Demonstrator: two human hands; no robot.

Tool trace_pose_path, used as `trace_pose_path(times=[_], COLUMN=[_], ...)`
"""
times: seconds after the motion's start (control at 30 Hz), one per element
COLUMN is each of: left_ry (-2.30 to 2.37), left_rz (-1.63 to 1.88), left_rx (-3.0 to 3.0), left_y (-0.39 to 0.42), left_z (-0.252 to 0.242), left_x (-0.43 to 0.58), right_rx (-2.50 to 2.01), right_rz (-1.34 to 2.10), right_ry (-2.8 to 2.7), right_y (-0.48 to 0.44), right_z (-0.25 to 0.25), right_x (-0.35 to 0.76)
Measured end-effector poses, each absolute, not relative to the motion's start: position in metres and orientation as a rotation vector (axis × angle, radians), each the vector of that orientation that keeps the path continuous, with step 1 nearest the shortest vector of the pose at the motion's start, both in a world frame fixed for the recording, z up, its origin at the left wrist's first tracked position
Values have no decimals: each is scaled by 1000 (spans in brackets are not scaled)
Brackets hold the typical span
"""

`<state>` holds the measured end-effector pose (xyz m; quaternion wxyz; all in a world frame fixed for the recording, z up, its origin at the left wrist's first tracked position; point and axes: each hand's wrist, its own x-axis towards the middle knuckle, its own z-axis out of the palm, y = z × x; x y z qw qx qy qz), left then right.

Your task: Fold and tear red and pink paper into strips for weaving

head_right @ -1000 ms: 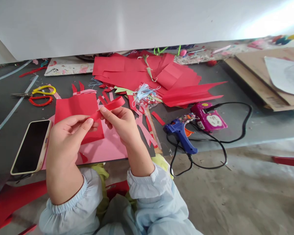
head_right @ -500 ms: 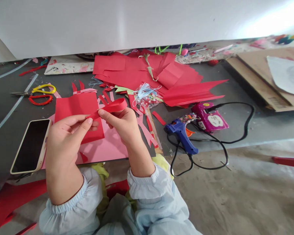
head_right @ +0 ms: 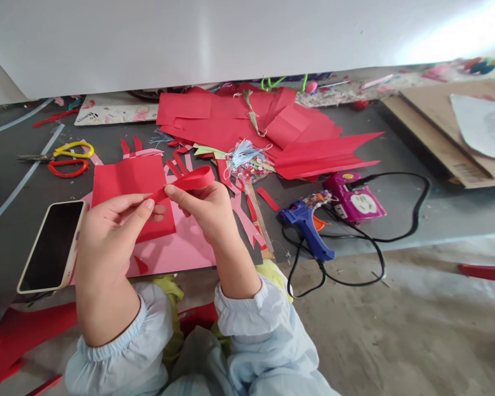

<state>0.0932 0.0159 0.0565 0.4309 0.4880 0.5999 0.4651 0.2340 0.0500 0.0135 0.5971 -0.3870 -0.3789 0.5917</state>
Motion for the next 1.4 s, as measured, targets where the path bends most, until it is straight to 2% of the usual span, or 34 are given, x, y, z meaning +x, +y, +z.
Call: trace_pose_path(times=[0.23,0.63,1.4], left_ry=[1595,1633,1750], left_rz=[1196,1151,1096], left_rx=[1157,1173,1199], left_y=[16,18,19], left_z=[60,52,50], left_x=[94,82,70], right_rx=[-930,-1047,-1186], right_rz=[1388,1176,1103], right_ry=[-824,-767,-1014], right_y=[50,55,55], right_z=[16,17,12], right_x=[236,257,261])
